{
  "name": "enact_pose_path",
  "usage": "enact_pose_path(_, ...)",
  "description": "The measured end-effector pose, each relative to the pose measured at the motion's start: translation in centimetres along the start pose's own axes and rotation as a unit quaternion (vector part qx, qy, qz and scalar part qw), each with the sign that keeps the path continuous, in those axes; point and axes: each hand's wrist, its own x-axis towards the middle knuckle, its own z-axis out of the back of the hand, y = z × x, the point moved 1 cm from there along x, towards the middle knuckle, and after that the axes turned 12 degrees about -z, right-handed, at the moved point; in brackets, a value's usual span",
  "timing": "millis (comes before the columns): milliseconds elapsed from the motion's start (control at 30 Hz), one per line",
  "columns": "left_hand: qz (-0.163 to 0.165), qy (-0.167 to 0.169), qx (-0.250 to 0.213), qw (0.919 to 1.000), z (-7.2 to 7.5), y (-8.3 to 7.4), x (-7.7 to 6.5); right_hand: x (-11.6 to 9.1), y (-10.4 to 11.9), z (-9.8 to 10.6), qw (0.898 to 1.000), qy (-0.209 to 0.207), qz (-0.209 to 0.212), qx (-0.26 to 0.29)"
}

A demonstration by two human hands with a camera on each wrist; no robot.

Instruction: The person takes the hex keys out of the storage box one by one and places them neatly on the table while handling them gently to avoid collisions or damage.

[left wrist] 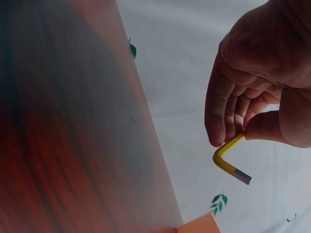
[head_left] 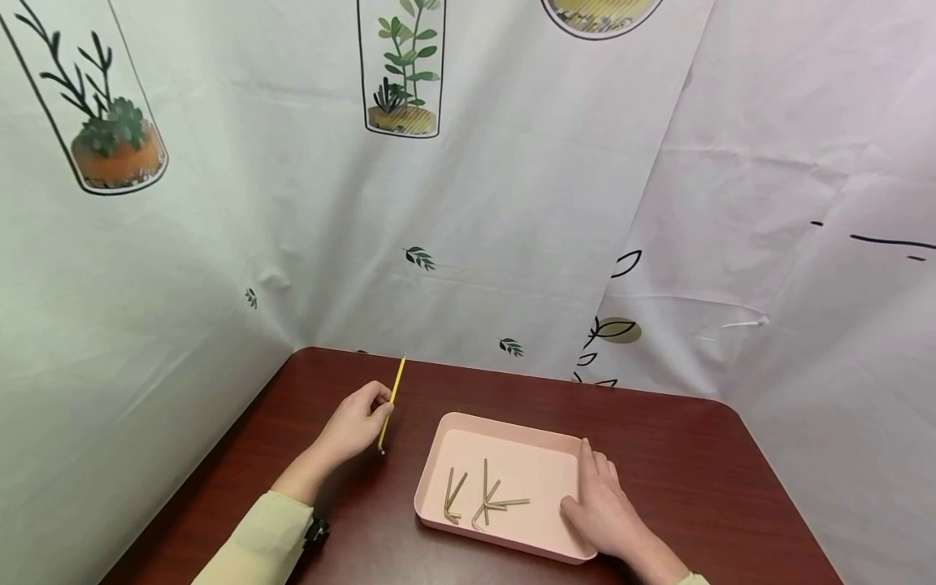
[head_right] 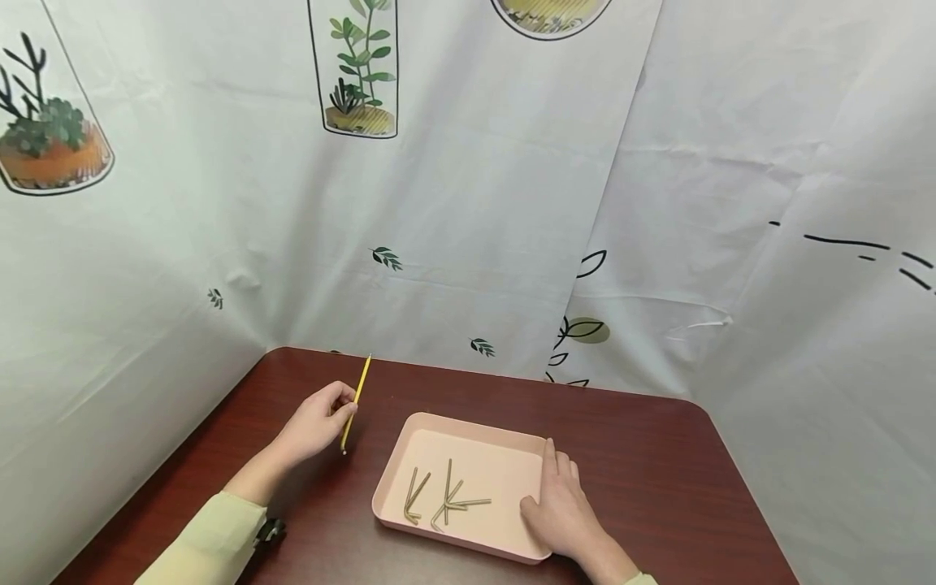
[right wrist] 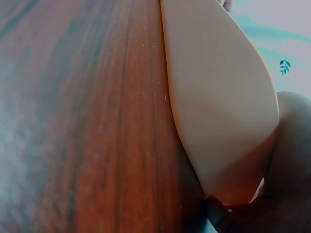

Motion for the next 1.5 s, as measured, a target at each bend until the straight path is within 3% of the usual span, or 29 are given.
enact_pose_path(667,0.021,0.033,0.035,0.9986,2.4,3.4,-0.8,-0.1,0.0,-0.1,1.000,-0.019,0.011,0.000)
enact_pose_path(967,0.048,0.034,0.040,0.9975,4.1,5.7,-1.1,-0.1,-0.1,-0.2,1.000,-0.022,0.012,0.000)
enact_pose_path(1500,0.060,0.042,0.064,0.9953,6.4,9.2,-1.2,-0.1,-0.1,-0.2,1.000,-0.016,0.004,0.001)
